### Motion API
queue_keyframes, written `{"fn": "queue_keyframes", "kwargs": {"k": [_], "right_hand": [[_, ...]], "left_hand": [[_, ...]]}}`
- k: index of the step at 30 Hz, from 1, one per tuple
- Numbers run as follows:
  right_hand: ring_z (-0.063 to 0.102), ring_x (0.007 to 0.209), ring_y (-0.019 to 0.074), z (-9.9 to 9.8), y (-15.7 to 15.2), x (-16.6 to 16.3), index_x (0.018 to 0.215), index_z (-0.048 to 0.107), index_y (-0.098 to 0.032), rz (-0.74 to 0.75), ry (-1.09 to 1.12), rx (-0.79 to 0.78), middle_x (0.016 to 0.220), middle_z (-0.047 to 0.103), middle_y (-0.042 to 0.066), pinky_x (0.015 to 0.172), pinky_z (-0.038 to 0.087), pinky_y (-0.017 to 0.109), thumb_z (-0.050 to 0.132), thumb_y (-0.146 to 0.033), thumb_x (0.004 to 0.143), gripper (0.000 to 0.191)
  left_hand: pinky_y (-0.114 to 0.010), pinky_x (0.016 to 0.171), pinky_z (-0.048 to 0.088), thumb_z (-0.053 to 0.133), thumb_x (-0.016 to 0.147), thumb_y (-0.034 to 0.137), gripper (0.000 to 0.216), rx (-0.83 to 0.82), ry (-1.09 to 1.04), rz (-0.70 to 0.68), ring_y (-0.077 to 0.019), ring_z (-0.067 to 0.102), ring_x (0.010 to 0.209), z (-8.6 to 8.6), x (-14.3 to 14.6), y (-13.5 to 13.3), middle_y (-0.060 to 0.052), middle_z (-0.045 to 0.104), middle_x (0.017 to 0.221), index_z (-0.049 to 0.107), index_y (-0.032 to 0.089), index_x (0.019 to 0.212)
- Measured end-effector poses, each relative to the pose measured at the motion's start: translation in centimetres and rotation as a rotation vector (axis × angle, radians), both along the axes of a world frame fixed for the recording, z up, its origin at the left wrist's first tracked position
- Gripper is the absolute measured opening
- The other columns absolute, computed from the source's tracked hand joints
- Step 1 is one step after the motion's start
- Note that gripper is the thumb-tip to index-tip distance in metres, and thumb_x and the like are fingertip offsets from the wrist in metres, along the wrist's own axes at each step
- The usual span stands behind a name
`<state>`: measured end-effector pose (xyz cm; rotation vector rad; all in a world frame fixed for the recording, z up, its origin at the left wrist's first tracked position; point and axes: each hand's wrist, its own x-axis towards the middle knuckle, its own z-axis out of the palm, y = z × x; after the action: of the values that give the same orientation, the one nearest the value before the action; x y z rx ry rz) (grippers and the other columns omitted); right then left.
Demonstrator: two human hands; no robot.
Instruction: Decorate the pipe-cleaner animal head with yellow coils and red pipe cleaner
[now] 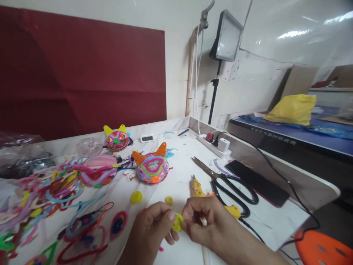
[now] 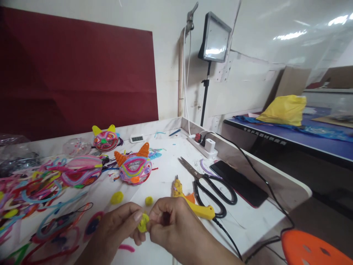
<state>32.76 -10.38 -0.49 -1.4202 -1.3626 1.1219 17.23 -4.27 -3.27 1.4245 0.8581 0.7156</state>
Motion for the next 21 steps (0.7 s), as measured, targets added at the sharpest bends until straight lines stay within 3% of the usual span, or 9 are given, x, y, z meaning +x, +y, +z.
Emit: {"fn": "queue_keyframes", "kwargs": {"k": [6,15,21], "right_hand": [[0.038,0.053,0.0098,-0.23,0.16,0.08,0.059,0.055,-0.017,-0.005,-0.016,-0.019,0.054,0.047,-0.004,0.049,0.029,0.022,0.049,-0.017,0.061,0.006],[0.038,0.055,0.0102,-0.38,0.44,-0.2,0.061,0.055,-0.017,-0.006,-0.008,-0.047,0.057,0.047,-0.003,0.05,0.027,0.023,0.047,-0.02,0.059,0.009],[0.033,0.053,0.0098,-0.21,0.55,-0.01,0.059,0.052,-0.018,0.026,0.06,-0.055,0.054,0.042,-0.005,0.049,0.025,0.024,0.047,-0.024,0.058,0.007]], "left_hand": [[-0.021,0.046,0.034,0.053,0.082,0.043,0.033,0.175,0.179,-0.001,-0.0112,0.046,0.045,-0.08,-0.34,-0.06,0.004,0.051,0.045,0.054,0.02,0.06],[-0.022,0.048,0.032,0.049,0.081,0.038,0.028,0.227,0.185,0.085,-0.0115,0.04,0.049,0.36,-0.06,-0.92,0.006,0.04,0.051,0.047,0.021,0.059],[-0.022,0.051,0.033,0.043,0.086,0.047,0.034,0.205,0.189,-0.079,-0.0126,0.044,0.051,0.19,-0.37,-0.3,0.005,0.043,0.051,0.05,0.02,0.066]]}}
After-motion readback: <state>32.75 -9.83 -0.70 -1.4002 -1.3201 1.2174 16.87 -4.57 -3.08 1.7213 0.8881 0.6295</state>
